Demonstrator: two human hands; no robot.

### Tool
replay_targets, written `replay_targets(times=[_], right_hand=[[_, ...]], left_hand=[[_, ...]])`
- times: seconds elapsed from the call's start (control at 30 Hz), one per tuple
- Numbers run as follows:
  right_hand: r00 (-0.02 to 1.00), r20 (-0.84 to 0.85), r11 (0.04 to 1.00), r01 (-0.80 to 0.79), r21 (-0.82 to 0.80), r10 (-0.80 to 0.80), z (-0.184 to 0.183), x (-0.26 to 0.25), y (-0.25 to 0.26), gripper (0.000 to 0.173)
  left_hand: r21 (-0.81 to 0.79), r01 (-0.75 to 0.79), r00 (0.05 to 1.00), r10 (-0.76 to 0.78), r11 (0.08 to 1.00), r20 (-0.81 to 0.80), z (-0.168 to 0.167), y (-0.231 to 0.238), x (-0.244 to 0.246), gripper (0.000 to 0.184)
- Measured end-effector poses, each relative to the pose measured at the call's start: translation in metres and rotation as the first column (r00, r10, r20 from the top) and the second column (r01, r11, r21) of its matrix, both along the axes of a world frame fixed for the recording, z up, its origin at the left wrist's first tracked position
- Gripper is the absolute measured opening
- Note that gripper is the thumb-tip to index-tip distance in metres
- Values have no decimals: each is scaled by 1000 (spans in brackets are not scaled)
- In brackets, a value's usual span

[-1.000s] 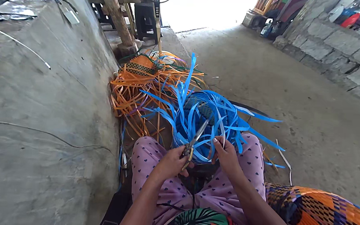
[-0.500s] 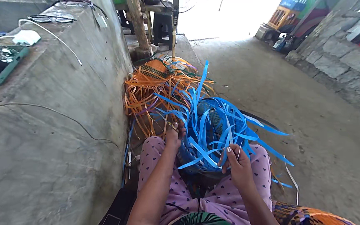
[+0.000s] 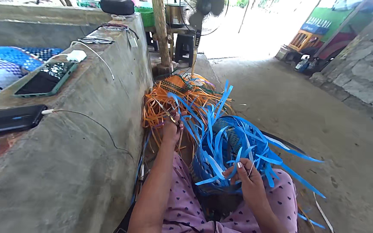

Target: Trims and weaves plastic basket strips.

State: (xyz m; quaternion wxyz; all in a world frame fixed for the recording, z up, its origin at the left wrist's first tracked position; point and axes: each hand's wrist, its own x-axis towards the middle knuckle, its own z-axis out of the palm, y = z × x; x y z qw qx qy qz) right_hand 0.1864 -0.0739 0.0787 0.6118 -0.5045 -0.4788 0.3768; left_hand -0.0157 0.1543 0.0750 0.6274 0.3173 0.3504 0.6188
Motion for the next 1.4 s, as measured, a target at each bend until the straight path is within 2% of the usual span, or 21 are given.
replay_targets(times=[0.13,0.2,0.27,0.37,0.43,0.53,0.63,0.73,0.87,1.07,1.17,1.23,1.3,1.4], right_hand=[[979,-145,984,-122,133,141,14,-22,24,20],[972,-151,970,-152,189,182,22,-33,36,15],[979,-93,959,-158,234,183,30,-44,46,10],[991,101,952,-116,283,91,40,-59,62,21],[967,254,943,-72,325,-14,42,-69,76,26],[918,372,929,-13,370,-135,42,-80,96,29],[917,314,870,68,488,-248,33,-83,111,22],[930,283,845,52,533,-236,28,-73,114,17],[930,318,848,-14,529,-183,24,-70,103,24],[922,212,816,158,555,-323,21,-74,113,37],[895,225,782,187,595,-386,27,-73,114,32],[899,240,770,148,621,-366,27,-69,112,24],[917,270,802,83,592,-294,26,-63,107,16],[943,280,874,23,486,-180,24,-48,96,20]], left_hand=[[162,-86,972,118,983,-202,38,-27,-17,36],[244,-105,940,176,964,-293,53,-43,-22,41],[355,-112,902,245,928,-355,65,-60,-27,41],[500,-111,839,351,859,-417,83,-83,-31,43],[530,-95,833,358,843,-421,97,-99,-27,42],[542,-36,862,301,840,-409,109,-116,-15,43],[546,43,895,211,836,-392,116,-130,-3,43],[570,119,906,145,813,-397,117,-137,0,37],[578,102,929,130,810,-346,113,-139,8,31],[569,173,953,9,804,-303,140,-155,23,31],[603,248,954,-84,758,-287,164,-160,27,27],[596,296,946,-144,746,-290,181,-161,29,28],[579,315,944,-185,752,-274,195,-158,34,28],[567,361,928,-230,741,-292,211,-150,33,31]])
